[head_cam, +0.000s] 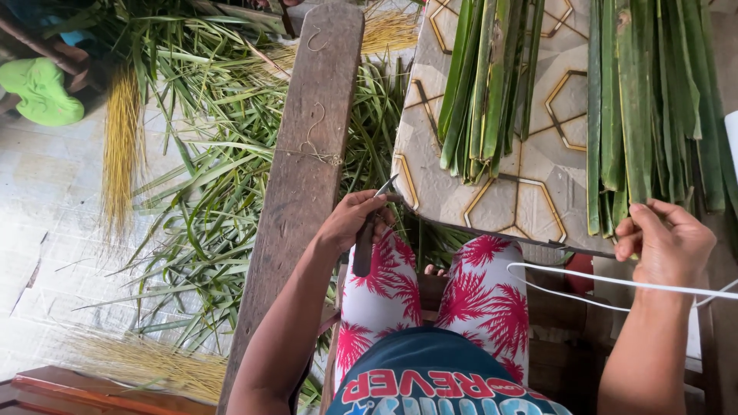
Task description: Strip the leafy material from palm frond midribs using a small knife
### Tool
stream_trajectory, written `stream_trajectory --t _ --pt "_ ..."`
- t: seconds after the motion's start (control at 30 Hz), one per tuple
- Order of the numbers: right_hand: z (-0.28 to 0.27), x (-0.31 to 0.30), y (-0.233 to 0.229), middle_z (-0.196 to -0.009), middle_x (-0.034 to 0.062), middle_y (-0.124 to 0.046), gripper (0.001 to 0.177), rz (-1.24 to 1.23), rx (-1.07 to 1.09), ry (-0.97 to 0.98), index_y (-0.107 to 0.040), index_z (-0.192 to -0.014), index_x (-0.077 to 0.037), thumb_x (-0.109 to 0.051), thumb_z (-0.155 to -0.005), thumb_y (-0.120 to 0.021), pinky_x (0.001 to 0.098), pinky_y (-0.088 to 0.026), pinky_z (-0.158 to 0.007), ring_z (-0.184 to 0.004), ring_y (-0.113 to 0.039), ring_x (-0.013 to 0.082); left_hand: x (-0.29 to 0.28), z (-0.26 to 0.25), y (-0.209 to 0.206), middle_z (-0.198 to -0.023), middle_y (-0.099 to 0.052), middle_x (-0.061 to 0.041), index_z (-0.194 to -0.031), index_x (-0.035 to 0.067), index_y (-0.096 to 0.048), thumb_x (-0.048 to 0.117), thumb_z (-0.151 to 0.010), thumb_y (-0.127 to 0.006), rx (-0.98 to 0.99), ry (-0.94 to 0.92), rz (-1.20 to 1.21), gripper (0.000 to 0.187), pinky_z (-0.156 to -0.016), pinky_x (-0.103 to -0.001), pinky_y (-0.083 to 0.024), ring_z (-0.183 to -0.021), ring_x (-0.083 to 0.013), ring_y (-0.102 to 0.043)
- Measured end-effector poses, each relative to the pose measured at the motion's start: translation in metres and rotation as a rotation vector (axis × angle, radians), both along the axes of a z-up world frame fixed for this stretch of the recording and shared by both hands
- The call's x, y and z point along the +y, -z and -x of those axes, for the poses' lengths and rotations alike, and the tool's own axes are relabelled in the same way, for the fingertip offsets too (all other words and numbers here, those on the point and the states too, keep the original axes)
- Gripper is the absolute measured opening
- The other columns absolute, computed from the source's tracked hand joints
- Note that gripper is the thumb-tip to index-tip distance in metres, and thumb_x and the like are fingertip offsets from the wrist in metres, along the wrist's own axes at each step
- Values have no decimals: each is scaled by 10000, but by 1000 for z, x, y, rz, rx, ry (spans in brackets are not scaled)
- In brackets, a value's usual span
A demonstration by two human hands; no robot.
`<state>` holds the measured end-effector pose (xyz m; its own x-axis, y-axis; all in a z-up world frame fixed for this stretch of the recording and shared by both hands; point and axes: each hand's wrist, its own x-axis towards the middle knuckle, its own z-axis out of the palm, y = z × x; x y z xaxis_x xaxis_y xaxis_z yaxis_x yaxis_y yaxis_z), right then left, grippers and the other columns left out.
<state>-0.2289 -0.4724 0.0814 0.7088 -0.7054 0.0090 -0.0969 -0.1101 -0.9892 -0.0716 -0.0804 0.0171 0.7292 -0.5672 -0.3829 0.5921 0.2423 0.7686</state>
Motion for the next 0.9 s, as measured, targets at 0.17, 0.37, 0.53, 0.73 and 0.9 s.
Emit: stream_trajectory --t 0.17,0.37,0.53,0.73,0.9 --pt "2 6 -2 -772 66 -580 120 20 10 6 -579 -1133 -10 -42 -1027 -625 192 -333 -343 -437 -438 72 0 0 0 -697 -642 -130 -1088 -56 -629 113 -987 -511 -9 0 -28 229 -376 -232 -442 -438 -116 -518" --pt "5 -2 0 -736 43 -573 108 -150 -90 -64 -583 -1094 -56 -94 -998 -613 187 -338 -377 -419 -416 57 0 1 1 -699 -648 -132 -1089 -59 -638 110 -984 -518 -21 7 13 232 -394 -224 -447 -448 -113 -521" --pt "5 8 -21 -686 -42 -630 103 -368 -276 -188 -677 -1069 -152 -126 -1007 -599 144 -355 -412 -397 -451 22 1 1 1 -707 -647 -135 -1091 -62 -627 128 -982 -527 -6 2 21 241 -382 -230 -455 -442 -114 -525" --pt "-11 -5 -12 -752 13 -578 139 -431 -237 -410 -627 -1083 -156 -82 -970 -594 157 -335 -461 -552 -468 36 -4 6 -7 -715 -664 -120 -1056 -45 -625 113 -991 -513 -122 -18 25 204 -351 -210 -432 -414 -92 -509" --pt "-38 12 -20 -683 18 -582 175 -361 -198 -626 -652 -1108 -88 -87 -950 -578 148 -306 -390 -443 -384 25 -17 24 -54 -667 -625 -74 -1096 -38 -657 129 -951 -585 -184 2 75 233 -348 -197 -391 -409 -66 -465"
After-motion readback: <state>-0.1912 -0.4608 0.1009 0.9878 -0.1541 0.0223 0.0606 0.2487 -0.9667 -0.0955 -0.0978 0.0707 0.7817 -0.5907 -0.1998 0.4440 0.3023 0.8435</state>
